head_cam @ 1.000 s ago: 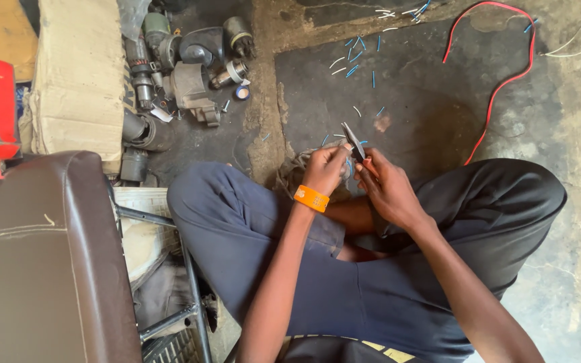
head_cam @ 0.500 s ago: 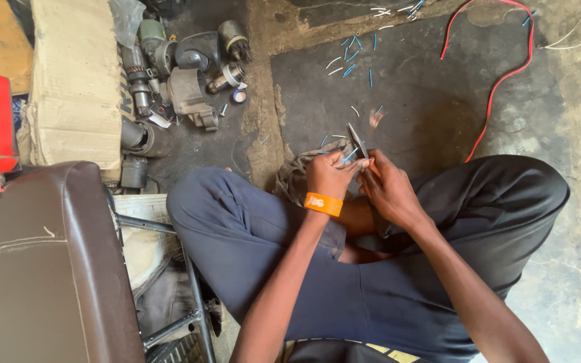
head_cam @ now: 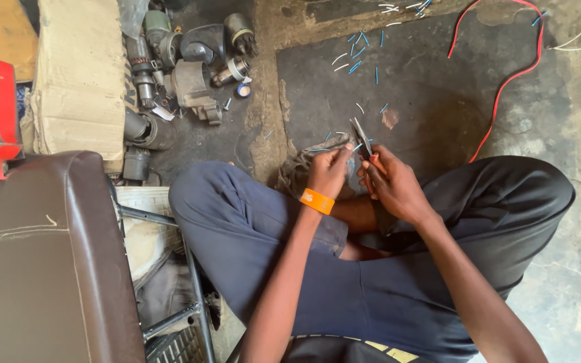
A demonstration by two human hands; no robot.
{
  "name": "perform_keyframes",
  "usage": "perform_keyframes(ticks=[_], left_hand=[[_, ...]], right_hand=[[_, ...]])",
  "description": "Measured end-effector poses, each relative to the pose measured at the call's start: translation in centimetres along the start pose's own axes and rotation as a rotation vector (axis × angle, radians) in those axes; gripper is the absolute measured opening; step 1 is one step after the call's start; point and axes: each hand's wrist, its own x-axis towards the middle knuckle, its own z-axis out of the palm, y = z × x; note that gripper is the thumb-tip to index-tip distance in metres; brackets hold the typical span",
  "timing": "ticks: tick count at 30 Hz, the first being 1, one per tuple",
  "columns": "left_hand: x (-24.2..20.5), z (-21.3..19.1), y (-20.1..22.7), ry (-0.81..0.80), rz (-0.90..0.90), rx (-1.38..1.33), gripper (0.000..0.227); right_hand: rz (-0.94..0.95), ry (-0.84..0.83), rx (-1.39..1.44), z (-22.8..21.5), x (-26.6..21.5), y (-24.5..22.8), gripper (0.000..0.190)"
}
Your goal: The person sits on the floor and uses pliers to strip the blue insulation from a copper wire. They repeatedly cut and pull the insulation off the wire end, leaving the copper strands exposed.
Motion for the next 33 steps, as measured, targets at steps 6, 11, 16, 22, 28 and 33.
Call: perform_keyframes(ticks=[6,11,16,22,28,33], left_hand=[[0.4,-0.4,-0.7,-0.045,-0.09,-0.204,0.04],[0.2,0.0,0.4,-0.065,-0.091,-0.184,0.041],[-0.1,-0.3,0.8,-0.147,-0.043,-0.07,0.029],[-0.1,0.5,0.2,-0.088,0.062,-0.026,0.043],[-0.8,2.2,1.5,0.137,0.101,0.216,0.039],[-1.6,2.6,3.4,0.252,0.055,0.358,0.055]], right_hand=[[-0.103,-0.066,-0.028,-0.3,-0.3,-0.2,0.024],[-0.088,-0.064,-0.056,-0.4,-0.4,-0.6,0.027],[-0.094,-0.06,-0.142,-0.6,-0.3,-0.4,0.024],[-0.173,-0.058,-0.16,-1.0,0.0,0.5,0.022],[-0.017,0.061,-0.033,0.2,0.0,0.6,0.023],[0.054,0.075,0.027,0.1,0.4,1.0,0.022]])
